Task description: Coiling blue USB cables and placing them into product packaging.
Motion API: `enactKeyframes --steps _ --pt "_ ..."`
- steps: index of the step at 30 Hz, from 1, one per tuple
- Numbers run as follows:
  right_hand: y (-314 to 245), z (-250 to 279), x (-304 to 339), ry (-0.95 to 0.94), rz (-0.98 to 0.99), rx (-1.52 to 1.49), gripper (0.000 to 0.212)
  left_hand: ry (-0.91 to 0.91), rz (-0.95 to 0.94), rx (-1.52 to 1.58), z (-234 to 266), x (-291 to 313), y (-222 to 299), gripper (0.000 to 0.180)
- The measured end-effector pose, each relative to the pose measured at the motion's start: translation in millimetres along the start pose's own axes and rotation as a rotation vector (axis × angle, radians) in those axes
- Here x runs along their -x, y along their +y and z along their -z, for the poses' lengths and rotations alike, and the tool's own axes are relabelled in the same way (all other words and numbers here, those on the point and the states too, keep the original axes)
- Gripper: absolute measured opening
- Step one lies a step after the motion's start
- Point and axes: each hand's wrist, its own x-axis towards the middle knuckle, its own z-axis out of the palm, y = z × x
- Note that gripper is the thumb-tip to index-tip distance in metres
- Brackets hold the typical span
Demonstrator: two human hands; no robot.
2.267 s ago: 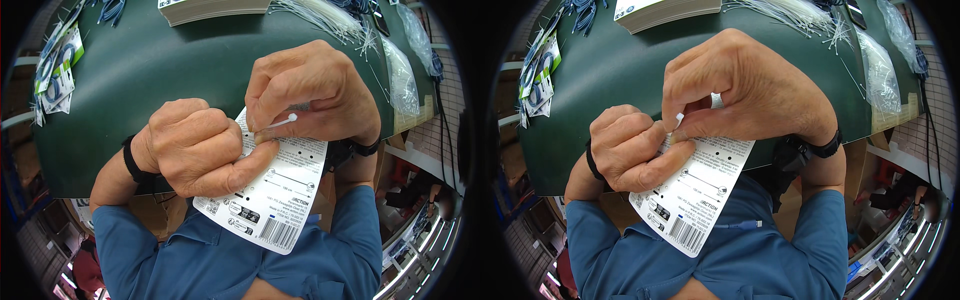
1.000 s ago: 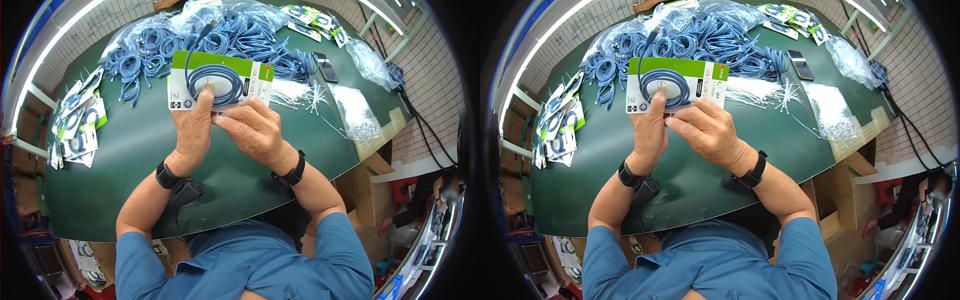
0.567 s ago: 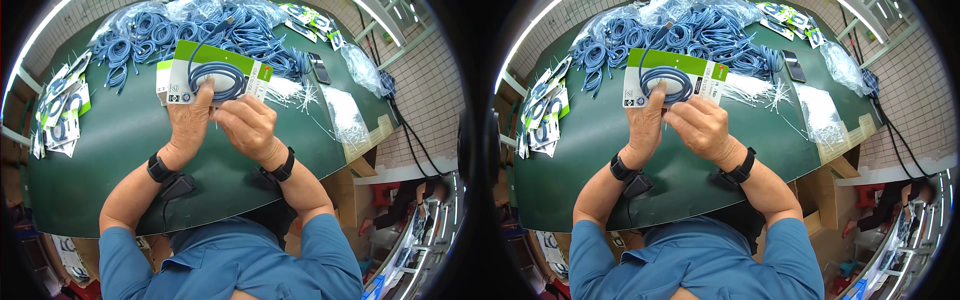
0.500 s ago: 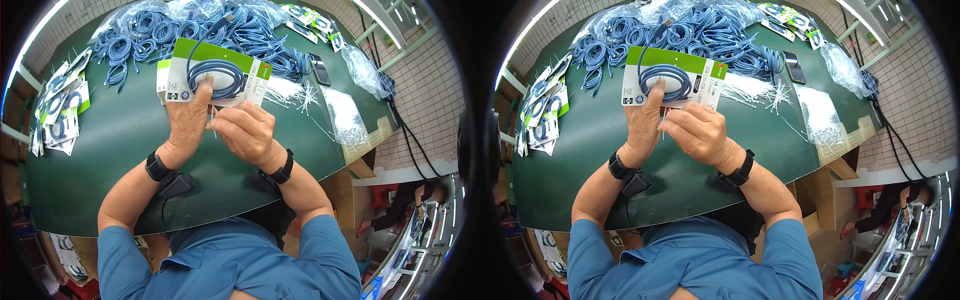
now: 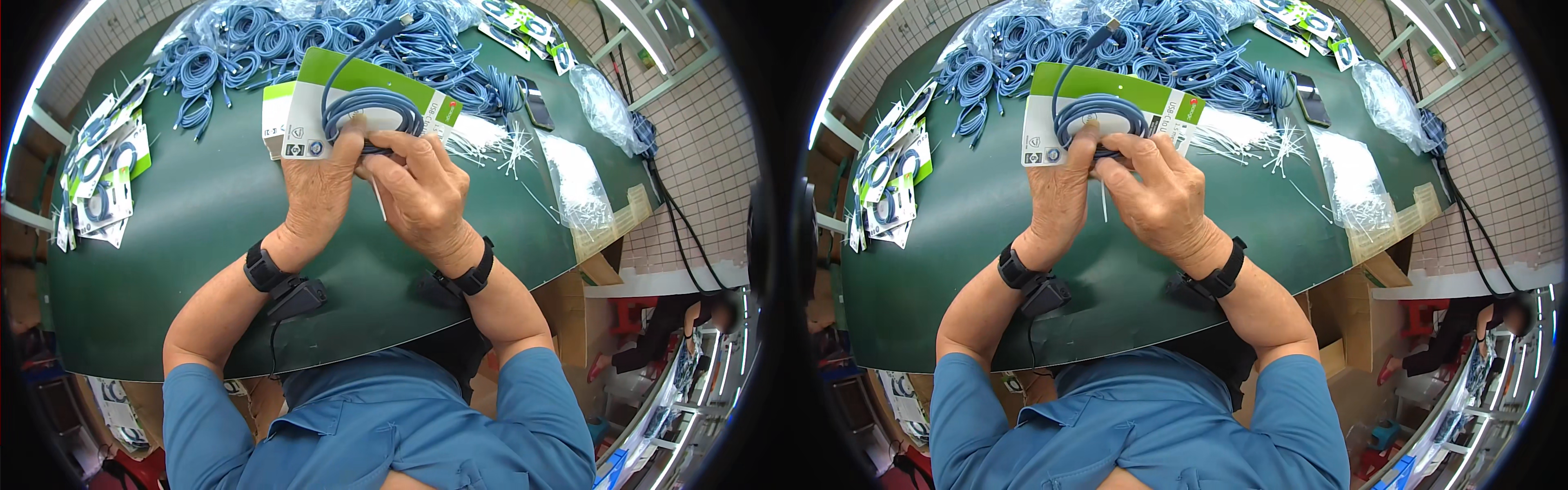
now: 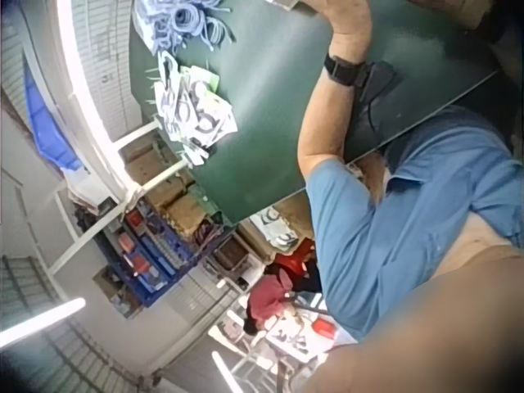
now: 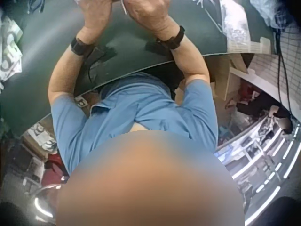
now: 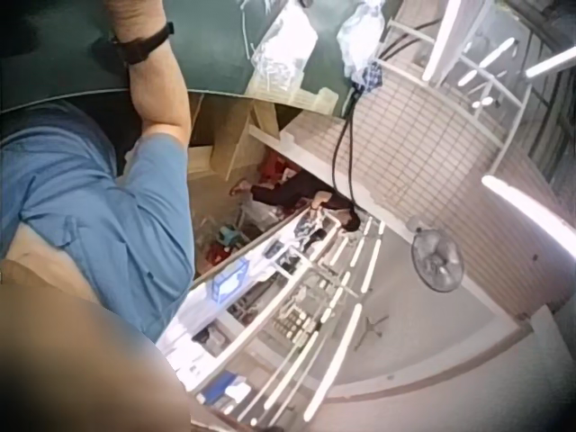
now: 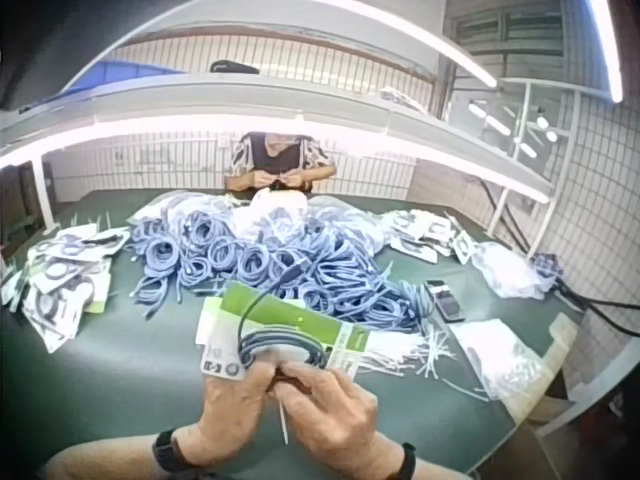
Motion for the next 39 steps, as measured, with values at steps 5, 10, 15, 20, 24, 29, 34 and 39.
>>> enactKeyframes --steps 5,10,15,20,24,29,34,39 --pt "2 -4 4 -0.017 -0.124 -0.099 0.027 -0.040 0.116 0.040 2 3 2 0.027" --pt "3 -3 7 -0.051 -0.272 -0.232 0.025 -0.047 0.191 0.090 0 5 6 0.028" --pt "4 -3 7 -0.066 -0.233 -0.189 0.026 -0.063 0.163 0.061 1 4 4 0.028" --pt "6 -4 9 -0.043 -0.218 -0.195 0.024 -0.100 0.190 0.040 4 2 4 0.026" --pt "11 -4 10 -0.042 -0.185 -0.222 0.024 -0.083 0.188 0.036 1 0 5 0.025" --pt "5 0 6 0.026 -0.080 -0.209 0.025 -0.096 0.170 0.023 4 0 7 0.026" --pt "-8 9 6 -0.007 -0.050 -0.140 0.026 -0.069 0.044 -0.046 4 -4 14 0.027" --pt "-11 3 10 0.029 -0.039 -0.215 0.027 -0.058 0.078 0.016 -1 -3 22 0.028"
